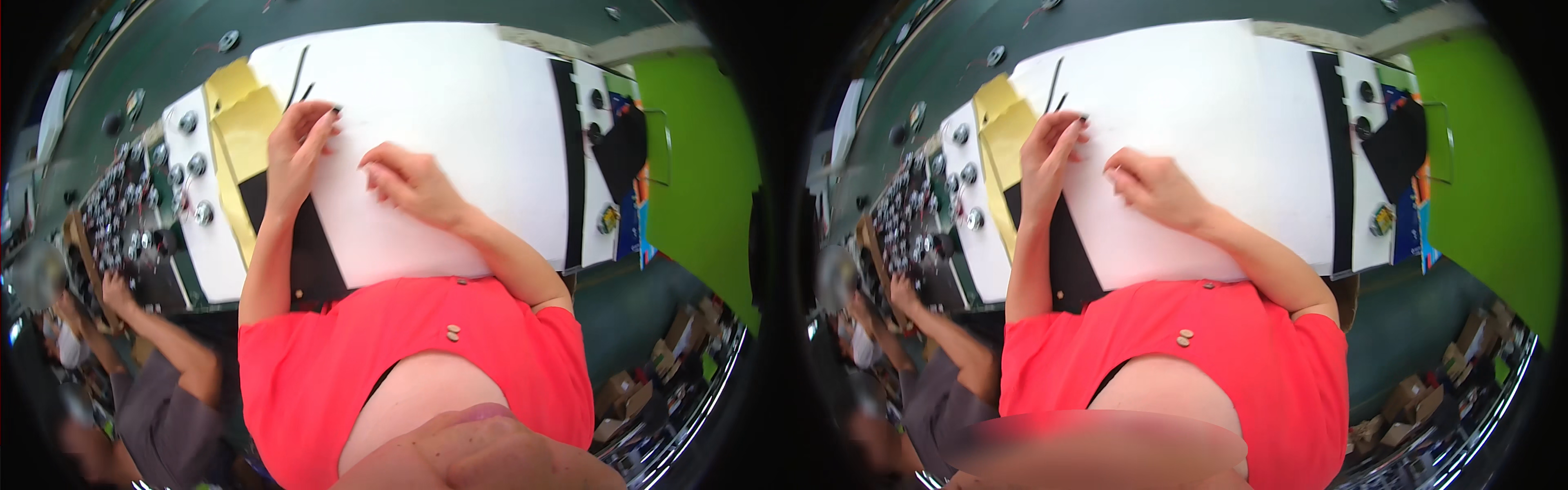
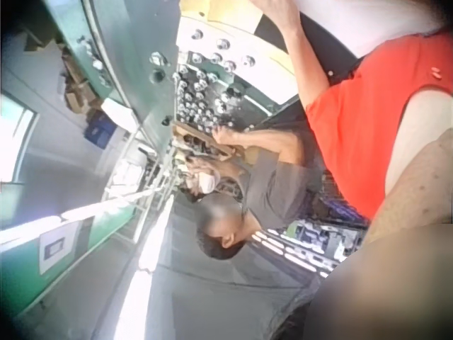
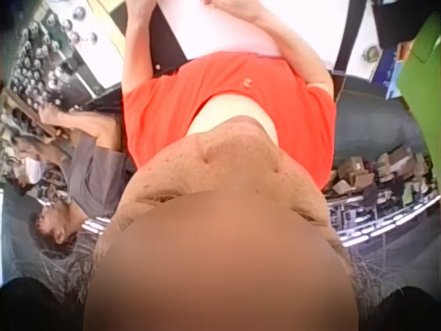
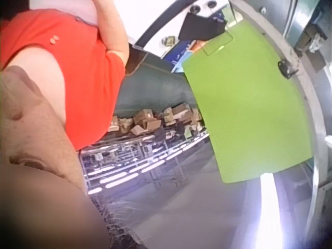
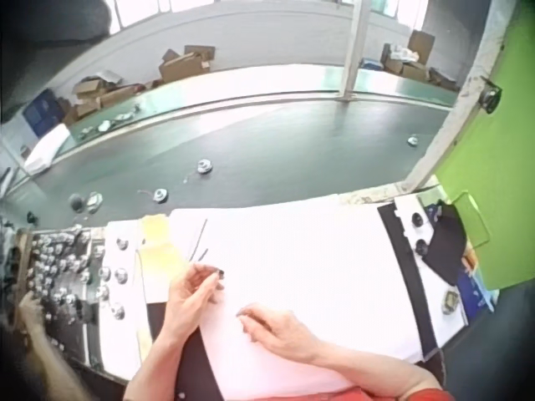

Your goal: Assemble small electronic components at a factory workbench.

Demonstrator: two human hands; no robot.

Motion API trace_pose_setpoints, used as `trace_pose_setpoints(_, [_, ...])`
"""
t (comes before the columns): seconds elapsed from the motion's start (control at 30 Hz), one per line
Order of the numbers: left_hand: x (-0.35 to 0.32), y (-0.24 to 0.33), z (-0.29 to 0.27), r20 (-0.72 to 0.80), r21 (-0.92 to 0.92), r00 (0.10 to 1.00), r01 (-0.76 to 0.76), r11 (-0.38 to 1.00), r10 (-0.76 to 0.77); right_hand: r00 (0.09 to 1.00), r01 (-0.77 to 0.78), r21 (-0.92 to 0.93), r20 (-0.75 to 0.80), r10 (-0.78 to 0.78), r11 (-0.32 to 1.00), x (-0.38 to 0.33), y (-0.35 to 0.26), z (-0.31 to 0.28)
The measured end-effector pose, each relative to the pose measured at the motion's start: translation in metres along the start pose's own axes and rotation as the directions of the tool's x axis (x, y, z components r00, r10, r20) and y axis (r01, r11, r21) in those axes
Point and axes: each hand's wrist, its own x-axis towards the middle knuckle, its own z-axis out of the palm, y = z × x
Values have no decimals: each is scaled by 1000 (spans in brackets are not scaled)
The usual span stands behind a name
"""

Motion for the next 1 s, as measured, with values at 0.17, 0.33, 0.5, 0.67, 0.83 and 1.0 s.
trace_pose_setpoints(0.17, [0,3,3,3,-90,999,-31,995,32,910,114,-196,-372,-182,974,1,1,-3])
trace_pose_setpoints(0.33, [-2,-3,-2,-30,-89,999,-28,996,25,853,163,-574,-327,-407,803,19,0,-11])
trace_pose_setpoints(0.5, [-2,-4,-5,-37,-110,999,-30,993,26,850,158,-760,-221,-479,631,37,3,-7])
trace_pose_setpoints(0.67, [-2,-5,-6,-21,-169,999,-29,985,26,813,166,-834,-187,-551,527,46,11,0])
trace_pose_setpoints(0.83, [0,-7,-5,-23,-162,998,-56,985,53,787,166,-888,-143,-600,429,54,17,-1])
trace_pose_setpoints(1.0, [1,-8,-6,-25,-165,997,-73,984,69,773,206,-857,-153,-615,473,54,20,-4])
